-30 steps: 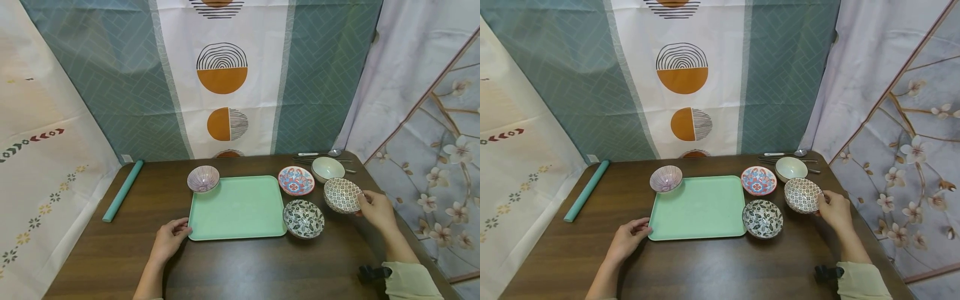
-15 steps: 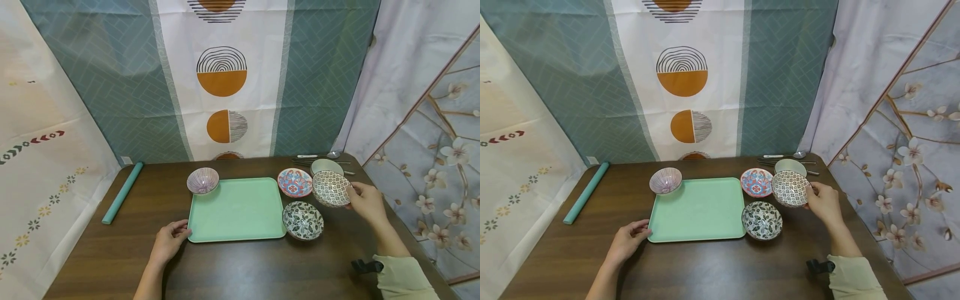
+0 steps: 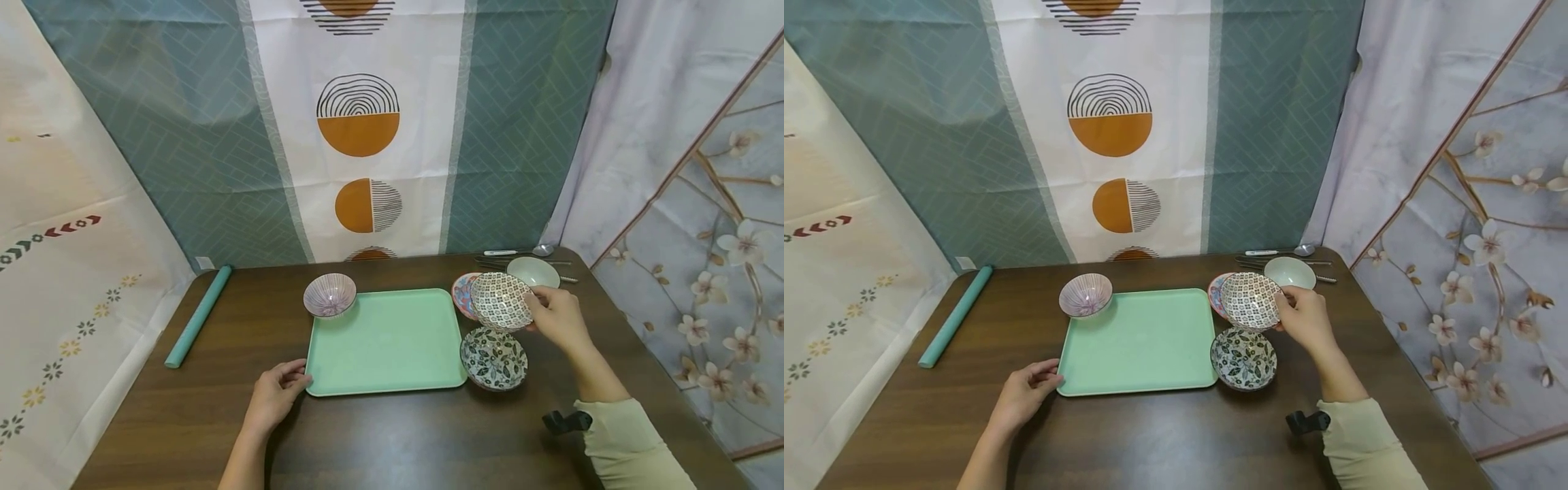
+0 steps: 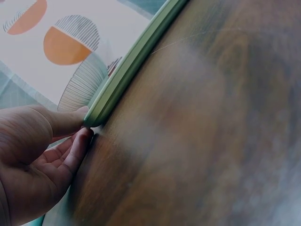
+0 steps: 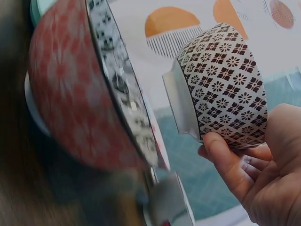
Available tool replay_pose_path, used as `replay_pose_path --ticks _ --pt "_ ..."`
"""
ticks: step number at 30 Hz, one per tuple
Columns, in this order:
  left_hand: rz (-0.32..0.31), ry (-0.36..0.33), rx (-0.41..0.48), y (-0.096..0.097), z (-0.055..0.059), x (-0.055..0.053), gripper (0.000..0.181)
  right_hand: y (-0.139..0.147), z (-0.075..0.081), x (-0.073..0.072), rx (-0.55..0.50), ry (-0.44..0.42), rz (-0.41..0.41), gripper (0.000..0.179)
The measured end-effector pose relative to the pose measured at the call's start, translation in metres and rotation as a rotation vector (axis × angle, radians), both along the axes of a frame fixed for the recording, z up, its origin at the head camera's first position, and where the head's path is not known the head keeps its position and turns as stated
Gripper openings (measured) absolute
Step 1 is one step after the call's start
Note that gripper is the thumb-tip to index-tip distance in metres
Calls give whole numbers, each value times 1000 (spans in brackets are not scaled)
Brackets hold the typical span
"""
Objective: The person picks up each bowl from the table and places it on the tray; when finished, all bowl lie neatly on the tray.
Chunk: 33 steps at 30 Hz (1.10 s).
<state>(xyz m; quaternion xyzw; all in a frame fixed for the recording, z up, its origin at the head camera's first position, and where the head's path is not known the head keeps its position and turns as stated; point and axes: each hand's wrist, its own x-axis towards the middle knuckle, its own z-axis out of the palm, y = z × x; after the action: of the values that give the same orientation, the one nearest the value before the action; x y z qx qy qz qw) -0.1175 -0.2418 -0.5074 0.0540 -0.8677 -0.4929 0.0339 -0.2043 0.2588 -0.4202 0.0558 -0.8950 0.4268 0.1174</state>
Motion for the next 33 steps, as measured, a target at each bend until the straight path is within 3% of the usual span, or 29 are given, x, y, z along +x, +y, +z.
replay_pose_path --ticks 10,14,24,33 --pt "-6 11 -7 -1 0 -1 32 -45 -5 -10 -81 -109 130 35" --pt "-3 9 -7 -1 0 0 31 -62 -10 -12 -72 -118 162 37" --pt "-7 2 -12 0 0 0 32 -100 -24 -13 -95 -108 235 22" --pt "-15 10 -8 0 1 1 31 -135 -30 -11 -101 -164 267 19"
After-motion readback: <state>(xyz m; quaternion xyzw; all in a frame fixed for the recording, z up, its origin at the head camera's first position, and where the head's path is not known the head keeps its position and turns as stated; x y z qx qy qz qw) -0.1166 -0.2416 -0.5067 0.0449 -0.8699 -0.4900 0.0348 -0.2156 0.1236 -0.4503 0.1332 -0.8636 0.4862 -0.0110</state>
